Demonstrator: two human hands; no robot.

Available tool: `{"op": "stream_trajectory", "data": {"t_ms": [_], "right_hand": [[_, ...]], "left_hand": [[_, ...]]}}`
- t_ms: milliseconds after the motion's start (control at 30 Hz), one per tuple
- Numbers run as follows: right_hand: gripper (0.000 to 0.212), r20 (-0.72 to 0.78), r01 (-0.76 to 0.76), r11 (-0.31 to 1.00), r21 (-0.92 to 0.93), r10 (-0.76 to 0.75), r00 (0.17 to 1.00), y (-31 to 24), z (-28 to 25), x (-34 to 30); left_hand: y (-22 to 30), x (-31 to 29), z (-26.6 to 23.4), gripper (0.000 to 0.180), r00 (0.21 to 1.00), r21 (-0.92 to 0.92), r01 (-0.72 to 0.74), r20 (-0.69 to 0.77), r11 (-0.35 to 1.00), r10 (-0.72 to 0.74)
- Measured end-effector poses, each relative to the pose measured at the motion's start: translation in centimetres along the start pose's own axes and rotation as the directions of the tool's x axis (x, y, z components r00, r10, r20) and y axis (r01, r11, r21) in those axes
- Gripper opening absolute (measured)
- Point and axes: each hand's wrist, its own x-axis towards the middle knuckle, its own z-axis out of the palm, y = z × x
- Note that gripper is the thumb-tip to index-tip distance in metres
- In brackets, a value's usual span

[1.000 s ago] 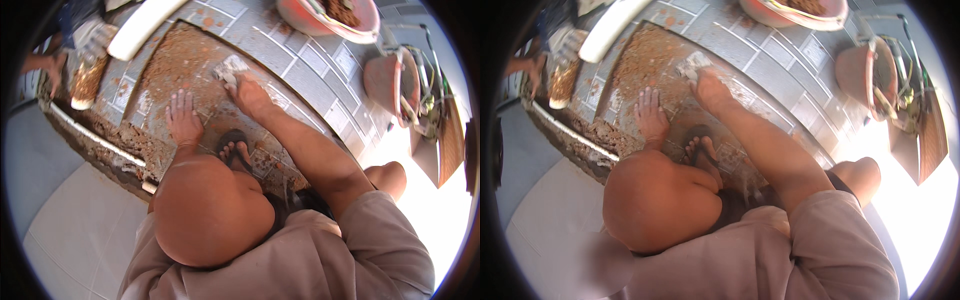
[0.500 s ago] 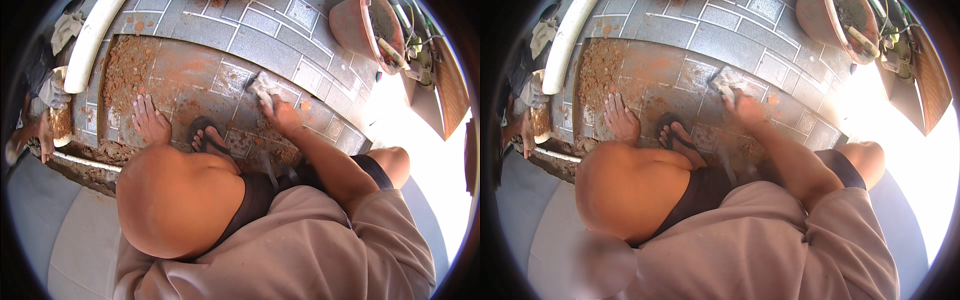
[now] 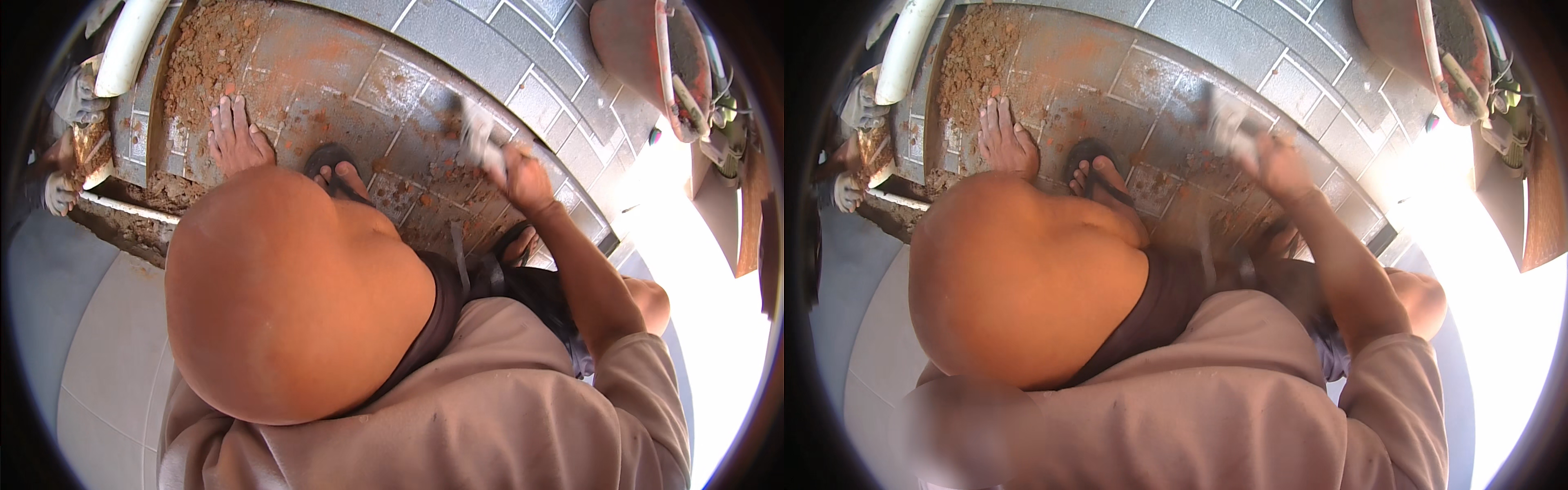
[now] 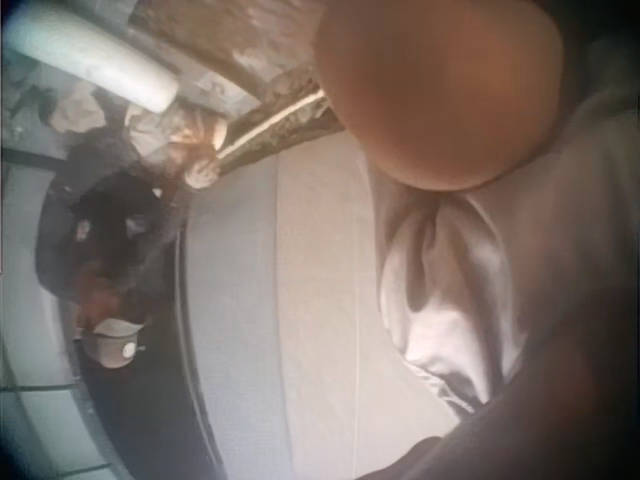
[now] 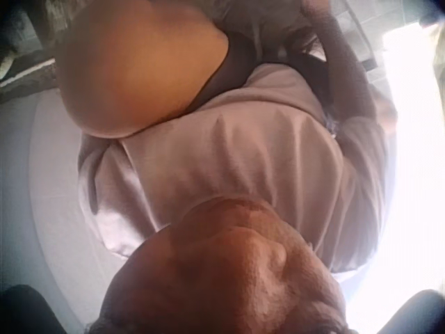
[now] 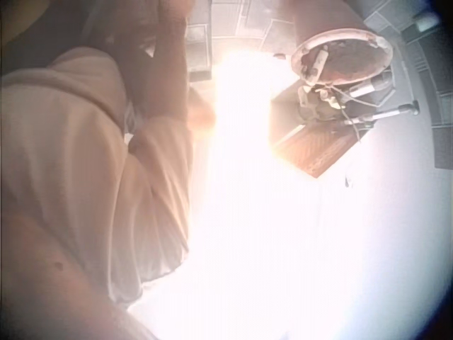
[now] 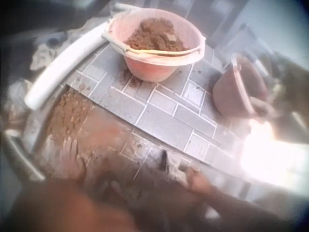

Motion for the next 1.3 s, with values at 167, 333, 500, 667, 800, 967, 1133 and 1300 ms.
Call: {"op": "stream_trajectory", "data": {"t_ms": [167,333,500,667,800,967,1133,1300], "right_hand": [[0.059,-0.137,0.178,0.982,-0.066,-0.185,0.973,1.0,0.9,-0.6],[0.058,0.016,-0.095,0.992,-0.086,0.097,0.995,0.5,-0.1,1.2],[0.061,-0.108,0.212,0.974,-0.078,-0.22,0.97,0.7,1.1,0.0],[0.059,-0.037,-0.078,0.997,-0.014,0.077,0.996,-0.2,-0.2,0.2],[0.057,-0.041,0.108,0.994,-0.015,-0.109,0.993,1.3,0.1,-0.9],[0.061,-0.025,-0.097,0.995,0.038,0.098,0.995,2.0,1.0,-1.3],[0.055,-0.028,-0.051,0.999,-0.016,0.05,0.998,2.4,0.2,-1.9],[0.058,-0.024,-0.018,0.999,0.051,0.019,1.0,2.0,-1.1,-2.9]], "left_hand": [[0.3,0.2,0.3,0.062,1.0,0.012,0.002,-0.008,1.0,-0.002],[0.2,-0.3,0.1,0.062,1.0,0.006,0.002,0.011,1.0,-0.002],[0.5,0.3,0.0,0.062,1.0,0.0,0.019,0.014,1.0,-0.019],[0.1,0.1,0.4,0.062,1.0,0.012,0.011,0.013,1.0,-0.011],[0.3,0.1,0.1,0.061,0.999,0.014,0.033,0.022,0.999,-0.033],[0.1,-0.1,0.5,0.06,1.0,0.009,0.015,0.004,1.0,-0.015],[0.0,-0.3,0.2,0.06,0.999,0.017,0.02,0.025,1.0,-0.021],[0.2,-0.1,0.3,0.06,1.0,0.016,0.01,0.013,1.0,-0.01]]}}
